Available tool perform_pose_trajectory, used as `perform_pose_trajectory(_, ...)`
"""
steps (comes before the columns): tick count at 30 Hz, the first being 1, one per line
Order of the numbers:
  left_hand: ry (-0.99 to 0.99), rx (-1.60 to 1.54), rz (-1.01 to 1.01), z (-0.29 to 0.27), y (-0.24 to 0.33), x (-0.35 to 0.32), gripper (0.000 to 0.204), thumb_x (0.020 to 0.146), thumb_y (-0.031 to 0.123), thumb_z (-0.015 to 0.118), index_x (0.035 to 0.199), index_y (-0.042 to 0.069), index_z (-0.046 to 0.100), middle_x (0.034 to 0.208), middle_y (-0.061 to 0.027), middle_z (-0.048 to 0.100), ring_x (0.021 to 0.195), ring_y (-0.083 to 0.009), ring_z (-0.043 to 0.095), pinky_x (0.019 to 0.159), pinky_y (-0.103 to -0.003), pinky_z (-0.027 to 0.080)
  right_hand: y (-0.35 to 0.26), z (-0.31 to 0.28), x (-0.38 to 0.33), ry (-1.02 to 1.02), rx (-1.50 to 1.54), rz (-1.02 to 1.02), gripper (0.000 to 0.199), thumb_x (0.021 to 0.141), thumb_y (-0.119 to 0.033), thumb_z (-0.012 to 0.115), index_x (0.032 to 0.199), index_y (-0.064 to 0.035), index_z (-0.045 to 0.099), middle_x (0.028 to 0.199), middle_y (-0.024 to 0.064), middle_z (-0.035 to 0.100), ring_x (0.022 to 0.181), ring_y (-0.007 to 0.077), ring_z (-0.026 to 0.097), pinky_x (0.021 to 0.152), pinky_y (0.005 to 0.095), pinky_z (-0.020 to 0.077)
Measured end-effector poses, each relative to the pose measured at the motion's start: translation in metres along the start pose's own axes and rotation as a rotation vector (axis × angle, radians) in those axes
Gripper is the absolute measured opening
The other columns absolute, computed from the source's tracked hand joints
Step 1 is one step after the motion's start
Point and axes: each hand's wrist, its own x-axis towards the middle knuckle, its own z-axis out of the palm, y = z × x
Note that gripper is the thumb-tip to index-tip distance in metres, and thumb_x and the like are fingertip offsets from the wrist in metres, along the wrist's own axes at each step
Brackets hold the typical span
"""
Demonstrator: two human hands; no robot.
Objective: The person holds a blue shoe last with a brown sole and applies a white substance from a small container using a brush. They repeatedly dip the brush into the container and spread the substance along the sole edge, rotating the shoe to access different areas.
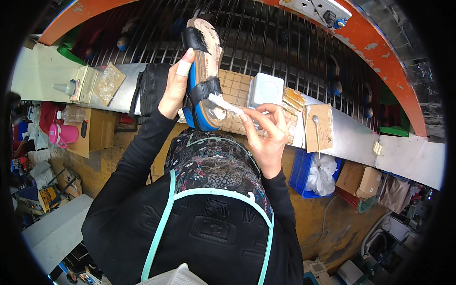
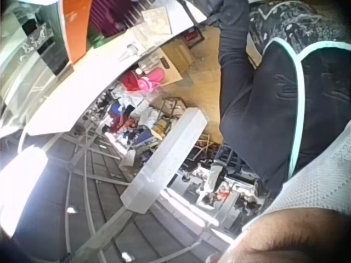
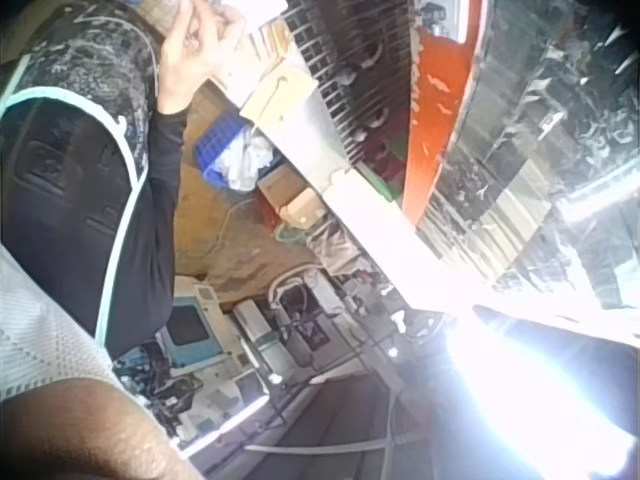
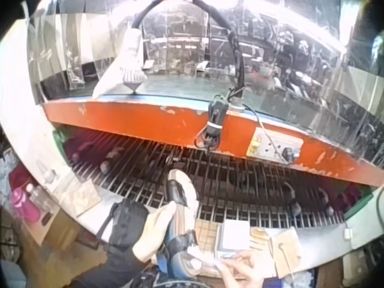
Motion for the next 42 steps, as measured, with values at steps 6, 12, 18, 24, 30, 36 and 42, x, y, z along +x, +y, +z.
perform_pose_trajectory(6, -0.006, 0.049, 0.005, -0.001, -0.002, 0.0, 0.067, 0.088, 0.058, 0.058, 0.112, -0.005, 0.063, 0.099, -0.0092, 0.065, 0.087, -0.0109, 0.059, 0.081, -0.024, 0.046, 0.005, 0.004, 0.004, 0.12, -0.179, -0.169, 0.019, 0.074, -0.018, 0.079, 0.092, -0.0136, 0.076, 0.095, 0.0012, 0.06, 0.066, 0.0107, 0.054, 0.079, 0.0297, 0.0303)
perform_pose_trajectory(12, -0.056, -0.049, -0.147, -0.004, -0.007, 0.006, 0.073, 0.087, 0.062, 0.056, 0.117, -0.004, 0.06, 0.106, -0.0115, 0.065, 0.094, -0.0142, 0.062, 0.086, -0.027, 0.048, 0.019, -0.007, 0.013, -0.074, -0.076, -0.222, 0.021, 0.07, -0.015, 0.08, 0.091, -0.0142, 0.076, 0.09, 0.0012, 0.061, 0.069, 0.0104, 0.054, 0.075, 0.0295, 0.032)
perform_pose_trajectory(18, -0.179, -0.155, -0.303, -0.003, -0.014, 0.016, 0.066, 0.089, 0.06, 0.054, 0.125, 0.004, 0.056, 0.112, -0.0086, 0.065, 0.096, -0.0118, 0.064, 0.083, -0.027, 0.052, 0.022, -0.015, 0.022, -0.111, -0.044, -0.346, 0.023, 0.068, -0.013, 0.081, 0.09, -0.0132, 0.076, 0.087, 0.0013, 0.061, 0.069, 0.0127, 0.054, 0.074, 0.0297, 0.0327)
perform_pose_trajectory(24, -0.286, -0.193, -0.503, 0.006, 0.004, 0.005, 0.064, 0.091, 0.058, 0.052, 0.131, 0.008, 0.053, 0.118, -0.0064, 0.063, 0.1, -0.0118, 0.064, 0.086, -0.028, 0.052, 0.02, -0.017, 0.032, -0.155, 0.068, -0.337, 0.023, 0.068, -0.013, 0.08, 0.09, -0.0134, 0.076, 0.085, 0.0008, 0.061, 0.072, 0.0128, 0.055, 0.073, 0.0303, 0.0328)
perform_pose_trajectory(30, -0.574, -0.432, -0.484, -0.004, -0.019, -0.014, 0.06, 0.095, 0.053, 0.048, 0.141, 0.015, 0.044, 0.142, -0.0109, 0.047, 0.131, -0.0203, 0.045, 0.11, -0.033, 0.037, 0.015, -0.02, 0.049, -0.228, 0.078, -0.516, 0.023, 0.069, -0.005, 0.08, 0.091, -0.0059, 0.075, 0.091, 0.0058, 0.058, 0.084, 0.0162, 0.054, 0.064, 0.0255, 0.0463)
perform_pose_trajectory(36, -1.081, -1.003, -0.873, -0.005, -0.059, -0.004, 0.063, 0.097, 0.056, 0.038, 0.142, 0.012, 0.04, 0.13, -0.0169, 0.05, 0.113, -0.0303, 0.055, 0.094, -0.046, 0.048, 0.014, -0.017, 0.065, -0.227, 0.107, -0.551, 0.023, 0.065, -0.017, 0.082, 0.088, -0.0154, 0.076, 0.087, -0.0001, 0.061, 0.073, 0.0123, 0.054, 0.074, 0.0298, 0.0326)
perform_pose_trajectory(42, -0.901, -0.967, -1.195, -0.009, -0.052, -0.031, 0.079, 0.095, 0.061, 0.037, 0.138, -0.005, 0.037, 0.111, -0.0342, 0.051, 0.097, -0.0417, 0.06, 0.078, -0.046, 0.056, 0.019, -0.018, 0.073, -0.29, 0.12, -0.568, 0.023, 0.065, -0.018, 0.082, 0.088, -0.0153, 0.077, 0.089, -0.0001, 0.061, 0.071, 0.0118, 0.052, 0.073, 0.029, 0.0327)
